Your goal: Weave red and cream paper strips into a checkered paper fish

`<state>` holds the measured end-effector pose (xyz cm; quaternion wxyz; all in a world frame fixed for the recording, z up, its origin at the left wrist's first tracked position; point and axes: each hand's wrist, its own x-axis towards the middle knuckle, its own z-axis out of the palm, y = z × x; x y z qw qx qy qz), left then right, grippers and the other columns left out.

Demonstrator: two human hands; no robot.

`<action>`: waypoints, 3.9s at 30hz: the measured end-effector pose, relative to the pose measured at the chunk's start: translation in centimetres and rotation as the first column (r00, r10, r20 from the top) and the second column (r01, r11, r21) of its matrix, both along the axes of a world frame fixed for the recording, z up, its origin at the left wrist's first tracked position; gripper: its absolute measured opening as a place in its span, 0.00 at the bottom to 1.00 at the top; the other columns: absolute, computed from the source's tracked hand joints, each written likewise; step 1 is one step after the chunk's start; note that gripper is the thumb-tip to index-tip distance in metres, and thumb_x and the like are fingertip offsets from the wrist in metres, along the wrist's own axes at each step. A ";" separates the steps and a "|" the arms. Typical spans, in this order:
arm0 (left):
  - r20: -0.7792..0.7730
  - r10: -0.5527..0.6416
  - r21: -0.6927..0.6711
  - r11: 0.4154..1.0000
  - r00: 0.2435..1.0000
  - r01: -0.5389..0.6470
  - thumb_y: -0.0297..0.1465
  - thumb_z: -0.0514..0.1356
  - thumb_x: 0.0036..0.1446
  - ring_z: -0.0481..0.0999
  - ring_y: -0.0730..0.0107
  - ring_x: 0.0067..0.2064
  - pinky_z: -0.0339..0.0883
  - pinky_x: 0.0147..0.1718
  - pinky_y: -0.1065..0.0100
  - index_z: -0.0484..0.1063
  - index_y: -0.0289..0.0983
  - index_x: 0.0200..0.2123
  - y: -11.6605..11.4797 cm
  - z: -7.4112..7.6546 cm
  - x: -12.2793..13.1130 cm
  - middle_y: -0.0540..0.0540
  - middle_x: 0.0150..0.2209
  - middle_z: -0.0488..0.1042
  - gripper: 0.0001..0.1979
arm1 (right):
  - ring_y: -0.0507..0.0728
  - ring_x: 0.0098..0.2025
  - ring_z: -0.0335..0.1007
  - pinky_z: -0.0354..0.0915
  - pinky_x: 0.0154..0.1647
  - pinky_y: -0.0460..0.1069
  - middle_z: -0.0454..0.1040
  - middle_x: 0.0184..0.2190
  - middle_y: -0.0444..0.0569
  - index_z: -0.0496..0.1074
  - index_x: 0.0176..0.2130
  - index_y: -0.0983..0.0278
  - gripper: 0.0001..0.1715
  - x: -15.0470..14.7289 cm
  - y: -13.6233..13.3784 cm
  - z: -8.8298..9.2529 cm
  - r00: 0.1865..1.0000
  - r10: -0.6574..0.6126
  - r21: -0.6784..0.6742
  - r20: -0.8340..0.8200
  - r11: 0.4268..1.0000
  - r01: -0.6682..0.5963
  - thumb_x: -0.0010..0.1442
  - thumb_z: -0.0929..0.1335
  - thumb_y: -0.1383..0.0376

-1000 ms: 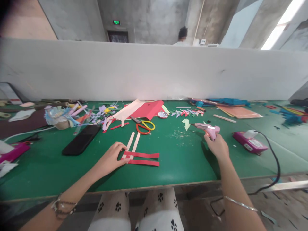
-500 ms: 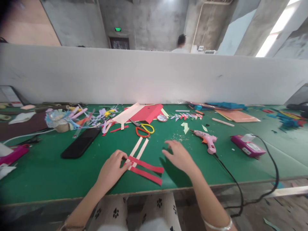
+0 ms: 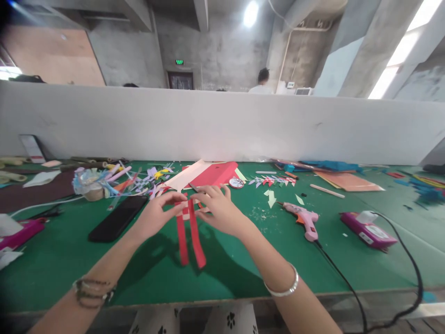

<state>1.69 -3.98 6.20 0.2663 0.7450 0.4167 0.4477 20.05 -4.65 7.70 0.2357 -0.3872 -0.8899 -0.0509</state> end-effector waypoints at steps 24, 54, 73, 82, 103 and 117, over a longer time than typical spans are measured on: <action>-0.107 0.154 0.116 0.983 0.982 -0.141 0.39 0.49 0.53 0.66 0.70 0.23 0.59 0.23 0.71 0.63 0.37 0.25 2.0 -4.3 1.4 0.51 0.21 0.67 0.12 | 0.49 0.22 0.60 0.49 0.21 0.46 0.66 0.19 0.43 0.65 0.24 0.63 0.16 -1.3 2.5 -5.1 0.990 -0.025 0.530 0.139 0.847 -0.053 0.59 0.57 0.72; -0.229 -0.085 0.107 0.988 0.970 0.112 0.38 0.52 0.54 0.57 0.75 0.21 0.53 0.23 0.73 0.54 0.37 0.14 1.4 -1.9 -0.1 0.55 0.17 0.54 0.20 | 0.49 0.26 0.63 0.59 0.28 0.44 0.70 0.24 0.43 0.67 0.26 0.64 0.08 -1.3 1.5 -3.4 0.777 -0.061 -0.324 -0.627 0.927 -0.188 0.55 0.63 0.65; -0.245 -0.163 0.064 0.981 0.956 0.183 0.37 0.52 0.56 0.67 0.70 0.29 0.59 0.28 0.71 0.72 0.36 0.31 1.5 -2.1 -0.2 0.49 0.26 0.68 0.12 | 0.49 0.25 0.58 0.57 0.27 0.45 0.65 0.23 0.42 0.69 0.29 0.64 0.04 -1.4 1.3 -3.6 0.811 -0.032 -0.284 -0.584 0.944 -0.167 0.50 0.66 0.65; -0.260 -0.079 0.079 0.992 0.962 0.103 0.40 0.53 0.54 0.62 0.73 0.24 0.56 0.24 0.72 0.67 0.36 0.23 1.5 -2.3 -0.1 0.52 0.21 0.62 0.15 | 0.50 0.29 0.62 0.59 0.30 0.45 0.69 0.28 0.46 0.68 0.31 0.64 0.06 -1.0 1.5 -3.4 0.774 -0.011 -0.269 -0.633 0.941 -0.206 0.54 0.63 0.64; -0.861 0.385 -0.021 0.626 0.333 -0.779 0.40 0.57 0.42 0.64 0.38 0.50 0.58 0.43 0.49 0.64 0.30 0.49 4.7 -2.5 -9.5 0.27 0.50 0.65 0.30 | 0.50 0.24 0.62 0.60 0.25 0.46 0.68 0.21 0.43 0.70 0.25 0.63 0.13 1.4 3.1 -2.1 0.535 -0.368 -0.484 -0.761 0.871 -0.090 0.46 0.66 0.56; -0.888 0.324 -0.100 0.559 0.328 -0.823 0.41 0.49 0.53 0.64 0.44 0.52 0.56 0.46 0.58 0.48 0.26 0.57 4.1 -2.6 -8.9 0.24 0.50 0.63 0.34 | 0.47 0.22 0.58 0.57 0.23 0.44 0.66 0.19 0.41 0.70 0.23 0.64 0.15 1.2 3.4 -2.6 0.416 -0.399 -0.498 -0.817 0.852 -0.162 0.41 0.69 0.54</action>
